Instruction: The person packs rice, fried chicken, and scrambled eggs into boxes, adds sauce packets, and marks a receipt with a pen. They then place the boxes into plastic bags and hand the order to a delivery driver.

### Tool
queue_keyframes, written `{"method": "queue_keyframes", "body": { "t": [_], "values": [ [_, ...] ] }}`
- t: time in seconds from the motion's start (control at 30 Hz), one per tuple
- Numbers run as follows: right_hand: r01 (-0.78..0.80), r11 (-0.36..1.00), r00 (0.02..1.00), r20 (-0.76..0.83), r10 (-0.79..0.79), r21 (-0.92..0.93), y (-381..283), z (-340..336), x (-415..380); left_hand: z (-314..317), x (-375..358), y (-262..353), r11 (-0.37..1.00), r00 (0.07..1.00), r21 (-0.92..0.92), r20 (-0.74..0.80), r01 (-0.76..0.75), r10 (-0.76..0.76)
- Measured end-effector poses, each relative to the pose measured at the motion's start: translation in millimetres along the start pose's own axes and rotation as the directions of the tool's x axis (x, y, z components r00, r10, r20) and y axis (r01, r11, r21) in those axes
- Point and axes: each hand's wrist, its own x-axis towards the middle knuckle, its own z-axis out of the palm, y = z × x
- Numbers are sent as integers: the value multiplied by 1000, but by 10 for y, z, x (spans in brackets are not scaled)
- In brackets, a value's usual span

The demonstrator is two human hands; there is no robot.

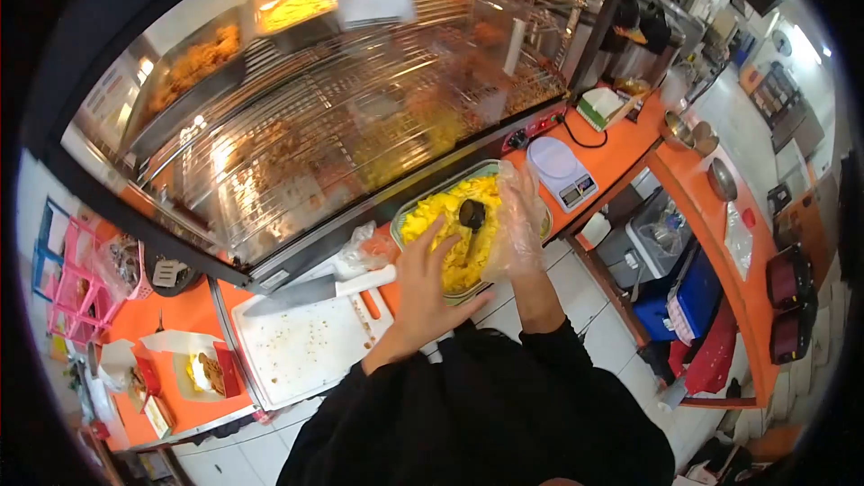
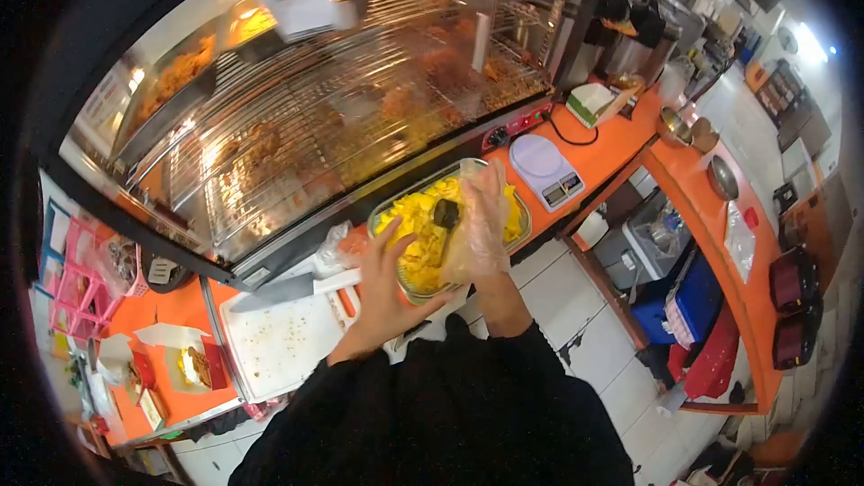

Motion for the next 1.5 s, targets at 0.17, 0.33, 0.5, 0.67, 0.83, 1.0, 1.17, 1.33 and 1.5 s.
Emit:
{"method": "queue_keyframes", "body": {
  "t": [0.17, 0.33, 0.5, 0.67, 0.83, 1.0, 1.17, 1.33, 1.5],
  "values": [
    [-84, 976, 981, 186, 46, 199, -169, -206, 390, 691, 515, 91, 997, 992, 58, -117, 44, -37],
    [-116, 981, 947, 316, 61, 158, 40, -118, 338, 899, 859, -9, 990, 957, 128, -290, 64, -24],
    [144, 930, 854, 518, 57, -339, 638, -389, 113, 840, 814, -275, 898, 961, 415, -274, 148, -32],
    [106, 922, 410, 861, 301, -372, 336, -690, 175, 639, 652, -786, 864, 827, 349, -548, 363, -126],
    [577, 769, 728, 601, -331, -274, -444, -336, 1305, 717, 526, -484, 798, 900, 442, -339, 410, -275],
    [711, 545, 702, 411, -581, -443, -598, 17, 1965, 539, 477, -466, 883, 941, 326, -119, 338, -316],
    [779, 475, 623, 425, -656, -409, -594, 59, 2134, 314, 236, -454, 934, 942, 220, -245, 283, -228],
    [781, 434, 600, 347, -721, -449, -687, -108, 2301, 63, -381, -425, 849, 783, 78, -437, 523, -442],
    [720, 405, 615, 246, -749, -564, -845, -515, 2754, -98, -1058, -427, 752, 612, -10, -574, 659, -544]
  ]
}}
